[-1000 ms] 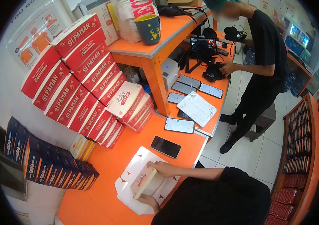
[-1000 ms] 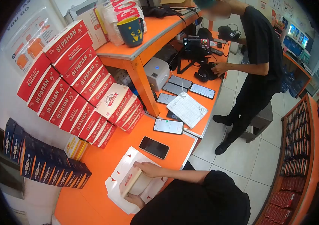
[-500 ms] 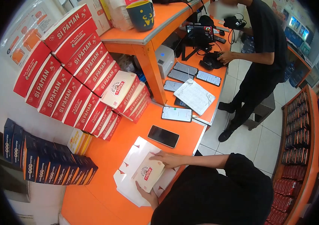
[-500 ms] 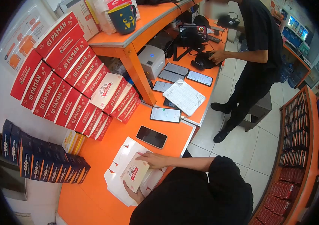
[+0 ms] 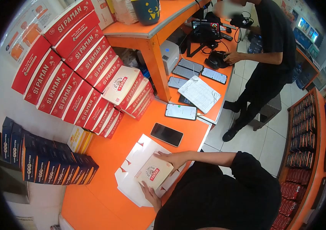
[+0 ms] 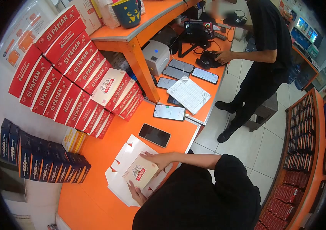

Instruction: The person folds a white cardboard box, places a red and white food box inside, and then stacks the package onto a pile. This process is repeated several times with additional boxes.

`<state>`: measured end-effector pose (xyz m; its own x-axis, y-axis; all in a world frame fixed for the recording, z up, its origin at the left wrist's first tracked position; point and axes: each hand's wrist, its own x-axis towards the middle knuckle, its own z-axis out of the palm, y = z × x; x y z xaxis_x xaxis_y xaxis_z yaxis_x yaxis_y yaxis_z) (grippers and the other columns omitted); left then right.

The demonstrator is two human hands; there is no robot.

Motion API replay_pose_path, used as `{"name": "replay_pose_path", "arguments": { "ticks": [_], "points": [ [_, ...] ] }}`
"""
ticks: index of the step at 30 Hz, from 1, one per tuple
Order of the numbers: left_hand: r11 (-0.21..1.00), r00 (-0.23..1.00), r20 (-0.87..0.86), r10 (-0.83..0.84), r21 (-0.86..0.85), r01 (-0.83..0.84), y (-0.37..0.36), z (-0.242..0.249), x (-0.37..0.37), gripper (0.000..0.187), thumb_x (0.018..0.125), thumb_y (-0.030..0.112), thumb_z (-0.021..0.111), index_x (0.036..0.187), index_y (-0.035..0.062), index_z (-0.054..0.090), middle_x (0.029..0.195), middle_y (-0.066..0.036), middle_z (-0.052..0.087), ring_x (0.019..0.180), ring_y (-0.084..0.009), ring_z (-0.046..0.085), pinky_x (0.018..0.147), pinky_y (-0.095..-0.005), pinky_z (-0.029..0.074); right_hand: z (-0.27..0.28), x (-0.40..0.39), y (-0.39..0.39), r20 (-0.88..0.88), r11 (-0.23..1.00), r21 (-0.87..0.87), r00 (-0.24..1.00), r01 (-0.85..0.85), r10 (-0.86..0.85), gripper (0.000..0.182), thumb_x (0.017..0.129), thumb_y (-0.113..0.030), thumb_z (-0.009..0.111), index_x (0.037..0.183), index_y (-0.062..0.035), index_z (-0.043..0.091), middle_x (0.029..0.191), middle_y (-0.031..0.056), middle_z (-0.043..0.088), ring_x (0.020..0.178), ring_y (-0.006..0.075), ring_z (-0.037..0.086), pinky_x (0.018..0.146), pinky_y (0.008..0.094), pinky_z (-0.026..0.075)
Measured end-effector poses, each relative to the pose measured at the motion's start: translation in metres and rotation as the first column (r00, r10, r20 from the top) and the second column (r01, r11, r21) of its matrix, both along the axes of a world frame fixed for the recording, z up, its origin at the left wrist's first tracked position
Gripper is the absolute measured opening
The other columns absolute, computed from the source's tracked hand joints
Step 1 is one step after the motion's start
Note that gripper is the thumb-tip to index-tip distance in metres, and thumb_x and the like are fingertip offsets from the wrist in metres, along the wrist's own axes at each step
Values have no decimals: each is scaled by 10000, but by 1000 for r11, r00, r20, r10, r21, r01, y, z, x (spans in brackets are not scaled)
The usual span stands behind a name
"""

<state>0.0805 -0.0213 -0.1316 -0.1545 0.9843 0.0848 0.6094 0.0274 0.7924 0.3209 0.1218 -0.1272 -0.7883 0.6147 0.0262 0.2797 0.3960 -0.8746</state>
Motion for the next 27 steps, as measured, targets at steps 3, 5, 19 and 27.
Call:
{"name": "replay_pose_path", "arguments": {
  "ticks": [3, 5, 19, 27],
  "points": [
    [999, 986, 162, -34, 5, 33, 1, 6, 4, 574, 900, 216, 511, 1402, 22, 311, 1349, -287, 350, 1237, -422, 352, 1026, -403, 289, 6, 8, 3, 43, 993, -104, 997, -57, 62, 1166, 648, -394, 800, 1470, -130, 15, 1453, 328, 106, 1353, 419, 186, 1067, 430, 273],
    [1000, 990, 138, -23, -3, 24, 2, 16, 9, 561, 884, 166, 528, 1391, 21, 336, 1315, -281, 393, 1199, -403, 402, 1003, -397, 319, 20, 14, 1, 131, 996, 30, 988, -84, 79, 1133, 667, -435, 779, 1471, -131, 40, 1452, 338, 79, 1340, 422, 221, 1062, 420, 279],
    [997, 958, 282, 56, 30, -67, 2, -4, -4, 478, 817, -116, 512, 1281, -3, 501, 1148, -225, 582, 970, -196, 576, 824, -288, 472, 26, 7, -17, 369, 906, 421, 920, -37, -134, 675, 841, -523, 531, 1431, -316, 278, 1280, 185, 345, 1176, 340, 364, 960, 536, 274],
    [994, 964, 242, 107, -61, -95, 0, -8, 0, 340, 925, 64, 475, 1257, 20, 535, 1107, -205, 611, 918, -188, 598, 777, -265, 469, 19, -16, -8, 289, 876, 475, 956, -90, -59, 1023, 679, -489, 710, 1471, -220, 121, 1492, 244, 51, 1385, 386, 111, 1060, 620, 94]
  ]
}}
